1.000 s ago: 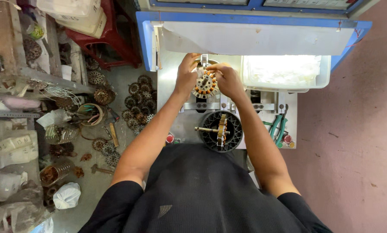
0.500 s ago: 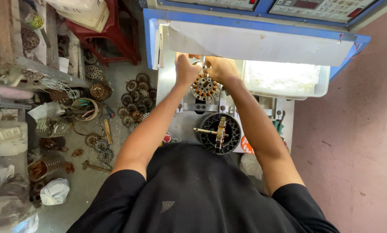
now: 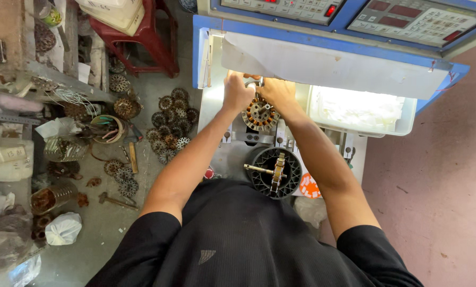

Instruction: The person works on an electric motor component, inserting small white pieces into the slots by hand and using a small screwdriver-like tool.

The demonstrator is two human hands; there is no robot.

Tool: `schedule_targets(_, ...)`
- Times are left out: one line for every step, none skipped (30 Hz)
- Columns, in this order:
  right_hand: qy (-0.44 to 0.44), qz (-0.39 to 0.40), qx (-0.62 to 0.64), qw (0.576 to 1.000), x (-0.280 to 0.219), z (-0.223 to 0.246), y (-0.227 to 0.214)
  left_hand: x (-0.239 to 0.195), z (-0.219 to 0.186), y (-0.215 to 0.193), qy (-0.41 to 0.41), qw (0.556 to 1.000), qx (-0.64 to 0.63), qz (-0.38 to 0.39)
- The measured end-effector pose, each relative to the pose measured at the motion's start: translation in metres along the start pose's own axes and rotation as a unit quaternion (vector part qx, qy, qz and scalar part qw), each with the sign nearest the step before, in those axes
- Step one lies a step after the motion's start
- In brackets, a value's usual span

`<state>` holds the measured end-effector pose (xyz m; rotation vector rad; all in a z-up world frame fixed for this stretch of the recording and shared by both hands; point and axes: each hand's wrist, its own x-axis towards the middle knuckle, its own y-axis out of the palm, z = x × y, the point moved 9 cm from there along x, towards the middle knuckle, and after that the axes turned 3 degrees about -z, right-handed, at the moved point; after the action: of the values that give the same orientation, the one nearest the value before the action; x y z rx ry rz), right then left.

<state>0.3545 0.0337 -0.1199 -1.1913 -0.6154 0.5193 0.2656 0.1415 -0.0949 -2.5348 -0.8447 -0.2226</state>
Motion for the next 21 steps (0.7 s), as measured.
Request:
schedule_targets(0.001, 0.019, 0.018, 1.0, -0.002, 0.003, 0.002, -0.002, -0.002, -0.003, 0.009, 1.0, 0.004, -0.003)
schedule_targets(0.002, 0.038, 0.037, 0.999, -0.003, 0.006, 0.004, -0.003, -0.003, -0.004, 0.003, 1.0, 0.008, 0.003)
schedule_targets(0.001, 0.057, 0.055, 0.997, -0.003, 0.009, 0.005, -0.005, -0.003, -0.004, -0.003, 1.0, 0.012, 0.008)
schedule_targets(0.014, 0.06, 0.042, 0.997, -0.001, 0.011, 0.005, -0.005, -0.003, -0.006, -0.009, 1.0, 0.016, 0.013)
schedule_targets(0.028, 0.063, 0.028, 0.997, 0.001, 0.011, 0.004, -0.004, 0.0, -0.005, -0.032, 0.999, -0.022, 0.027)
schedule_targets(0.042, 0.065, 0.013, 0.997, 0.003, 0.009, 0.003, -0.003, 0.003, -0.006, -0.055, 0.996, -0.061, 0.042)
schedule_targets(0.071, 0.117, 0.017, 0.99, 0.001, 0.004, 0.011, -0.004, 0.006, -0.004, -0.079, 0.99, -0.101, 0.058)
schedule_targets(0.1, 0.168, 0.021, 0.98, -0.001, -0.001, 0.019, -0.003, 0.004, -0.007, -0.073, 0.992, -0.089, 0.057)
schedule_targets(0.128, 0.218, 0.025, 0.967, -0.005, -0.006, 0.026, -0.001, 0.003, -0.011, -0.068, 0.993, -0.076, 0.056)
schedule_targets(0.121, 0.223, 0.019, 0.967, -0.005, -0.006, 0.025, -0.001, 0.0, -0.015, -0.062, 0.994, -0.064, 0.055)
schedule_targets(0.113, 0.228, 0.014, 0.967, -0.005, -0.004, 0.025, -0.001, 0.002, -0.017, -0.08, 0.993, -0.063, 0.059)
schedule_targets(0.105, 0.232, 0.009, 0.967, -0.006, -0.002, 0.025, -0.002, 0.002, -0.019, -0.098, 0.991, -0.061, 0.063)
schedule_targets(0.108, 0.243, -0.015, 0.964, -0.007, -0.003, 0.026, -0.001, 0.003, -0.021, -0.113, 0.99, -0.06, 0.067)
schedule_targets(0.111, 0.253, -0.039, 0.96, -0.009, -0.003, 0.028, -0.003, 0.007, -0.02, -0.146, 0.984, -0.053, 0.09)
schedule_targets(0.113, 0.264, -0.063, 0.956, -0.01, -0.005, 0.029, -0.007, 0.011, -0.019, -0.179, 0.976, -0.046, 0.113)
schedule_targets(0.099, 0.213, -0.047, 0.971, -0.004, -0.002, 0.022, -0.01, 0.016, -0.017, -0.212, 0.967, -0.039, 0.136)
schedule_targets(0.084, 0.162, -0.029, 0.983, -0.001, 0.001, 0.015, -0.007, 0.013, -0.019, -0.177, 0.974, -0.002, 0.139)
schedule_targets(0.069, 0.111, -0.011, 0.991, 0.001, 0.004, 0.008, -0.005, 0.01, -0.019, -0.141, 0.979, 0.035, 0.143)
schedule_targets(0.063, 0.099, 0.003, 0.993, 0.003, 0.004, 0.008, -0.004, 0.007, -0.019, -0.106, 0.981, 0.072, 0.146)
schedule_targets(0.058, 0.087, 0.018, 0.994, 0.006, 0.002, 0.006, -0.003, 0.003, -0.017, -0.074, 0.986, 0.047, 0.139)
schedule_targets(0.052, 0.074, 0.032, 0.995, 0.008, 0.001, 0.005, -0.002, -0.001, -0.015, -0.042, 0.99, 0.022, 0.132)
